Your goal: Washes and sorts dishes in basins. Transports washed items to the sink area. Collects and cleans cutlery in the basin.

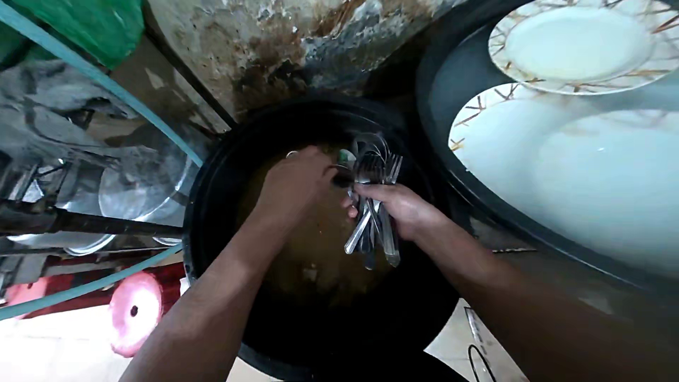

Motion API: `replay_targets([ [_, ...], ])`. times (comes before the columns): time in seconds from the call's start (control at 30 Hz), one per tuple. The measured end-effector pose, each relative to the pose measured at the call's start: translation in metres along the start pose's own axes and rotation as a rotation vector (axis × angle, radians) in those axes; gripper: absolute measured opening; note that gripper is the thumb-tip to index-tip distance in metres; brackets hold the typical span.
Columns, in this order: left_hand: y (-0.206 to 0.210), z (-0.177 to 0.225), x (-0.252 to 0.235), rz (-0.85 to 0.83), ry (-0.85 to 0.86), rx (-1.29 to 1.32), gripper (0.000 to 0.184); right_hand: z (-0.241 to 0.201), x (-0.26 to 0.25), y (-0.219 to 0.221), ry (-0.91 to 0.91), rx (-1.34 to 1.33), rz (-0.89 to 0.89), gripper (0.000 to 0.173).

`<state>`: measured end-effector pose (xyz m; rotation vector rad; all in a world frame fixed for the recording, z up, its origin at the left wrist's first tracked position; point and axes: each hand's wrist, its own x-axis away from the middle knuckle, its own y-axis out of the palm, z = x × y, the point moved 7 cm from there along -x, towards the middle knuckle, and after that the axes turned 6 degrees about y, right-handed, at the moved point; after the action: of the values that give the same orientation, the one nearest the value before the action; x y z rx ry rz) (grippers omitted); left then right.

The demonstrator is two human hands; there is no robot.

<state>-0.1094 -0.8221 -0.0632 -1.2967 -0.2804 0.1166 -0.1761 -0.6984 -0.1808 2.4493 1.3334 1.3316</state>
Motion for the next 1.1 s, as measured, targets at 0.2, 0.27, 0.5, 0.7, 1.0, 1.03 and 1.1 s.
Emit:
replay_targets([
  [0.2, 0.135, -0.003, 0.08, -0.676, -0.056, 0.055, 0.044, 0.0, -0.005, -0.006, -0.016, -0.001, 0.064, 0.018],
  [0.27, 0.164, 0.013, 0.104, -0.813, 0.02, 0.066, 0.052, -0.001, -0.004, -0.01, 0.0, -0.022, 0.138, 0.006],
  [0.5, 0.118, 0.004, 0.092, -0.65, 0.0, 0.144, 0.031, 0.004, -0.002, 0.0, 0.064, 0.065, 0.03, 0.019],
  [0.7, 0.025, -0.014, 0.045, -0.276, -0.369, 0.755, 0.022, 0.004, 0.011, 0.012, 0.06, 0.23, -0.056, 0.008],
  [1.0, 0.151, 0.008, 0.068, -0.658, -0.226, 0.352, 0.044, 0.001, -0.003, -0.002, -0.025, 0.068, -0.015, 0.021],
  [1.03, 0.163, 0.019, 0.076, -0.737, -0.232, 0.223, 0.042, 0.0, -0.003, -0.004, -0.023, 0.059, 0.031, 0.017],
  [1.1, 0.177, 0.029, 0.082, -0.825, -0.302, 0.116, 0.04, -0.001, 0.0, -0.007, -0.003, 0.034, 0.102, 0.011],
])
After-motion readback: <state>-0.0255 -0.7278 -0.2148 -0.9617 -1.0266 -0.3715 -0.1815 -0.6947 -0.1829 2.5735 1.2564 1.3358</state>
